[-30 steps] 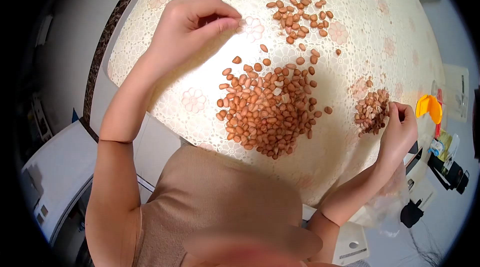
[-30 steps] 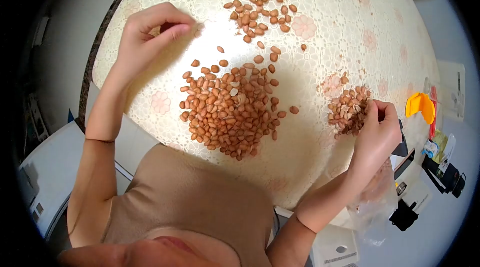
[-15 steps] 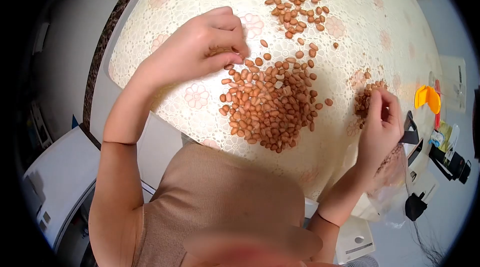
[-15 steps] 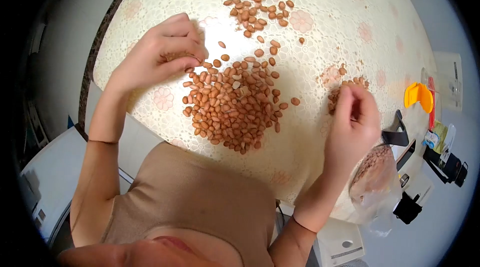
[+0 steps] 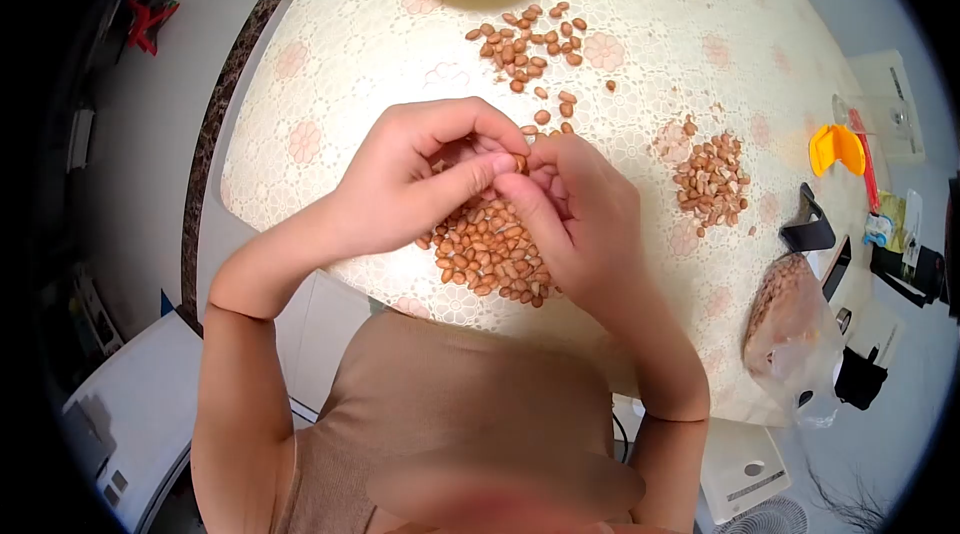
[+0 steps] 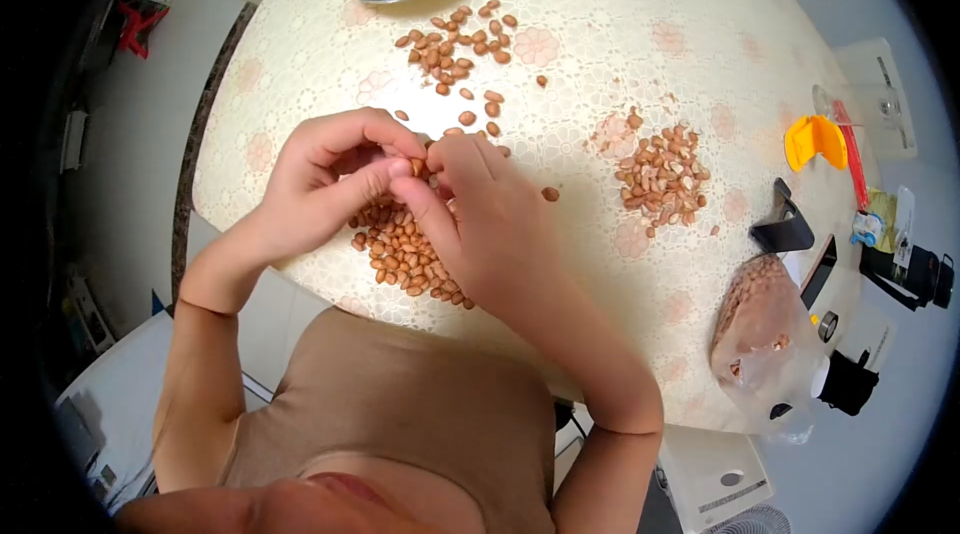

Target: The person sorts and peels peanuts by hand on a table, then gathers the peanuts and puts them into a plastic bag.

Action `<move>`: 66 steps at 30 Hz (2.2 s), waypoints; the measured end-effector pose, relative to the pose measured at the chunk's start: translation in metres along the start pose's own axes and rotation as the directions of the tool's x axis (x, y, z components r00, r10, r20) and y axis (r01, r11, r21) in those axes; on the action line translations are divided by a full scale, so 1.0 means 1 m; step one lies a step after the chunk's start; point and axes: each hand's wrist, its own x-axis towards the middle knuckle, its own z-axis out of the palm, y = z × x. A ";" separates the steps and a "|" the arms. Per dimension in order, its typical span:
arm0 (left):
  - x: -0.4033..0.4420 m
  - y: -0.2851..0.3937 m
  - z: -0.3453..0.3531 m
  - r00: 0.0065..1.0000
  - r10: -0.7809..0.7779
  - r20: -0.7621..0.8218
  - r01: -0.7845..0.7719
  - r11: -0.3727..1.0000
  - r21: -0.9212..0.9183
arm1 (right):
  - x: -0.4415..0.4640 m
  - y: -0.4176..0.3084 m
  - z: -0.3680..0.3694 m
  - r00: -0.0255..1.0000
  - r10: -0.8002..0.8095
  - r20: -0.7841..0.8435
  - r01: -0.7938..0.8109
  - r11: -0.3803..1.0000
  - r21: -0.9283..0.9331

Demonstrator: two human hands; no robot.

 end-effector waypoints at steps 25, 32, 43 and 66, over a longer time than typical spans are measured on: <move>0.003 -0.013 -0.007 0.993 -0.104 0.051 0.113 0.959 -0.259 | 0.006 0.010 0.005 0.917 0.267 0.296 -0.371 0.842 0.391; 0.003 -0.020 -0.015 0.998 0.048 0.043 -0.038 0.975 -0.217 | 0.013 0.001 0.007 0.982 0.122 0.143 -0.155 0.956 0.247; 0.005 -0.022 0.000 0.913 0.400 -0.078 -0.393 0.915 0.092 | 0.007 -0.007 0.007 0.993 0.093 0.075 -0.107 0.970 0.217; 0.001 -0.031 0.013 0.994 0.065 0.086 -0.014 0.868 -0.497 | 0.005 -0.001 0.003 0.930 0.226 0.289 -0.358 0.734 0.577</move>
